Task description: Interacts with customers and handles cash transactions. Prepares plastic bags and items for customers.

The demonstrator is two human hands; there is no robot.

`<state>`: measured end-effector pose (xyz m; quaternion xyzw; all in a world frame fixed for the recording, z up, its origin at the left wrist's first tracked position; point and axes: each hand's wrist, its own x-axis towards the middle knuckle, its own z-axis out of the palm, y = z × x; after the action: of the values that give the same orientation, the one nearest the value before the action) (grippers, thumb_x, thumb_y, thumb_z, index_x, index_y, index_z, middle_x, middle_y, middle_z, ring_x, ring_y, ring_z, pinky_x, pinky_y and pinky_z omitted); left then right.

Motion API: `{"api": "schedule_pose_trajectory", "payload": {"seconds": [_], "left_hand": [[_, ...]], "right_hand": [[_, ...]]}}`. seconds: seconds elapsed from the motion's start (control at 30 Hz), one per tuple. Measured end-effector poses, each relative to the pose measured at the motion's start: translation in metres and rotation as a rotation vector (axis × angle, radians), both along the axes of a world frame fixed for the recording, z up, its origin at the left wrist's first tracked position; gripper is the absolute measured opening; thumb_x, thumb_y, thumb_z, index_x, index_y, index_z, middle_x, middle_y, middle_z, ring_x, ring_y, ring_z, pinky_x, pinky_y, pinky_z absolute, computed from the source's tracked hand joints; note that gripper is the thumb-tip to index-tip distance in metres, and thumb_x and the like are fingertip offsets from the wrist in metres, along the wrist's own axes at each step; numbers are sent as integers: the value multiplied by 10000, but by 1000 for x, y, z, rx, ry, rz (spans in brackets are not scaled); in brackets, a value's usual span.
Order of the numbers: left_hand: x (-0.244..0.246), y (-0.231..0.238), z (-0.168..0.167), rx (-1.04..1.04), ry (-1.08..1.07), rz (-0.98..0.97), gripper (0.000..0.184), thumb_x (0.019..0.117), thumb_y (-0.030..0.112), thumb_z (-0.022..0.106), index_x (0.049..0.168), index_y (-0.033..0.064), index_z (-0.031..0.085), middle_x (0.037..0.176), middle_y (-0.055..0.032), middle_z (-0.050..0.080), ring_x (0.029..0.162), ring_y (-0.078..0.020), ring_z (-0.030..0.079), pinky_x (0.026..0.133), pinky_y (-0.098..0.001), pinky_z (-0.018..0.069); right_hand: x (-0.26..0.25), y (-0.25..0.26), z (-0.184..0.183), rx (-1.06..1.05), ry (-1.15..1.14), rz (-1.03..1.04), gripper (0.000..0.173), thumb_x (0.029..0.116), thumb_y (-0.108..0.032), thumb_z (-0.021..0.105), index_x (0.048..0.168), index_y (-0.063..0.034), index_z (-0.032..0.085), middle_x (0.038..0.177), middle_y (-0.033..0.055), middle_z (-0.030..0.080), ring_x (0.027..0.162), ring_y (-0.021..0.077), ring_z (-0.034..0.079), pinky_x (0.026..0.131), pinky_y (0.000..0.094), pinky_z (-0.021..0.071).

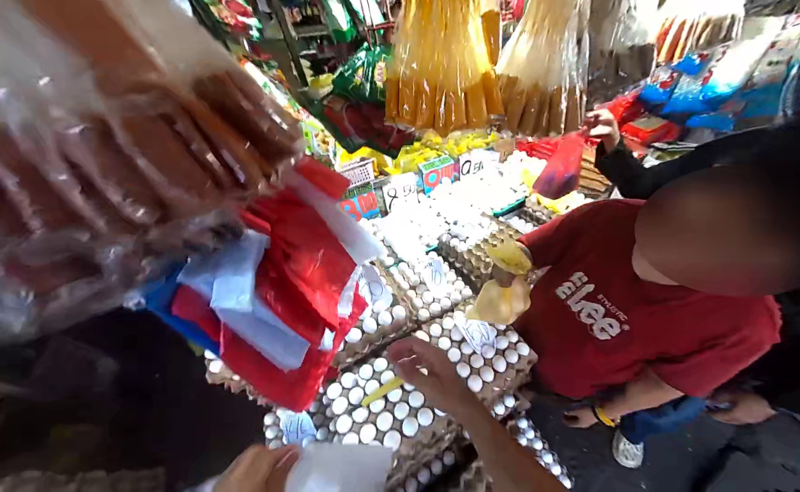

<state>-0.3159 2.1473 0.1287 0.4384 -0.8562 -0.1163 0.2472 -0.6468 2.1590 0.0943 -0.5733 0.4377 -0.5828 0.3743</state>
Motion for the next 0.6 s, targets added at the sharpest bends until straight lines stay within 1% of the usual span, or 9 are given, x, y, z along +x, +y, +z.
{"api": "schedule_pose_trajectory", "payload": {"seconds": [0.07, 0.1, 0.13, 0.23, 0.27, 0.33, 0.47, 0.53, 0.6], "left_hand": [[-49, -2, -9, -25, 84, -137, 297, 1024, 317, 594, 1014, 65, 753, 951, -112, 724, 859, -256, 716, 756, -491, 603], [-73, 0, -13, -13, 110, -192, 309, 1015, 356, 597, 995, 91, 755, 931, -76, 729, 825, -222, 718, 728, -472, 611], [-94, 3, -16, 32, 121, -254, 313, 1010, 375, 607, 989, 100, 754, 915, -59, 731, 805, -208, 715, 721, -469, 610], [-140, 4, -15, 227, 146, -424, 356, 973, 448, 661, 953, 102, 742, 784, -19, 691, 680, -137, 641, 651, -392, 566], [-148, 4, -15, 323, 142, -471, 375, 943, 475, 695, 962, 103, 740, 765, -11, 682, 662, -120, 624, 637, -375, 551], [-155, 3, -18, 552, 93, -566, 379, 899, 444, 765, 1052, 98, 739, 859, -24, 722, 756, -120, 673, 737, -391, 587], [-139, 12, -41, 698, 202, -607, 300, 950, 374, 718, 989, 77, 730, 800, -15, 689, 665, -105, 627, 643, -335, 555], [-126, 15, -49, 714, 278, -566, 292, 965, 355, 706, 1010, 67, 721, 865, -30, 706, 731, -125, 667, 705, -350, 592], [-109, 22, -55, 764, 329, -512, 272, 976, 313, 694, 1051, 52, 717, 906, -46, 729, 795, -150, 706, 777, -378, 616]], "right_hand": [[3, 41, 13, 41, 168, 205, 696, 952, -384, 703, 1493, -10, 474, 1512, 121, 536, 1391, 208, 511, 1096, 433, 489], [7, 57, 13, 57, 236, 248, 775, 921, -435, 735, 1508, -14, 456, 1514, 125, 532, 1394, 207, 503, 1112, 431, 471], [11, 73, 9, 84, 265, 238, 744, 910, -410, 758, 1466, 7, 494, 1420, 139, 604, 1311, 203, 571, 1092, 418, 490], [8, 109, -2, 240, 257, 14, 273, 994, -207, 665, 1134, 27, 675, 974, 103, 734, 891, 155, 716, 868, 375, 603], [3, 119, -3, 276, 256, -36, 234, 1015, -193, 625, 1075, 25, 686, 900, 90, 728, 821, 147, 709, 816, 367, 606], [-11, 138, -2, 317, 269, -96, 228, 1018, -201, 613, 1043, 9, 697, 883, 75, 726, 803, 138, 699, 792, 359, 599], [-39, 150, 18, 269, 229, -506, 405, 956, -255, 712, 1278, -16, 653, 1149, 117, 712, 1038, 192, 699, 903, 392, 602], [-64, 131, 35, 212, 202, -786, 627, 894, -331, 790, 1412, -58, 565, 1281, 164, 646, 1130, 264, 658, 934, 465, 582], [-92, 98, 48, 174, 254, -919, 898, 829, -457, 831, 1533, -65, 434, 1483, 246, 484, 1310, 356, 541, 1053, 520, 512]]}}
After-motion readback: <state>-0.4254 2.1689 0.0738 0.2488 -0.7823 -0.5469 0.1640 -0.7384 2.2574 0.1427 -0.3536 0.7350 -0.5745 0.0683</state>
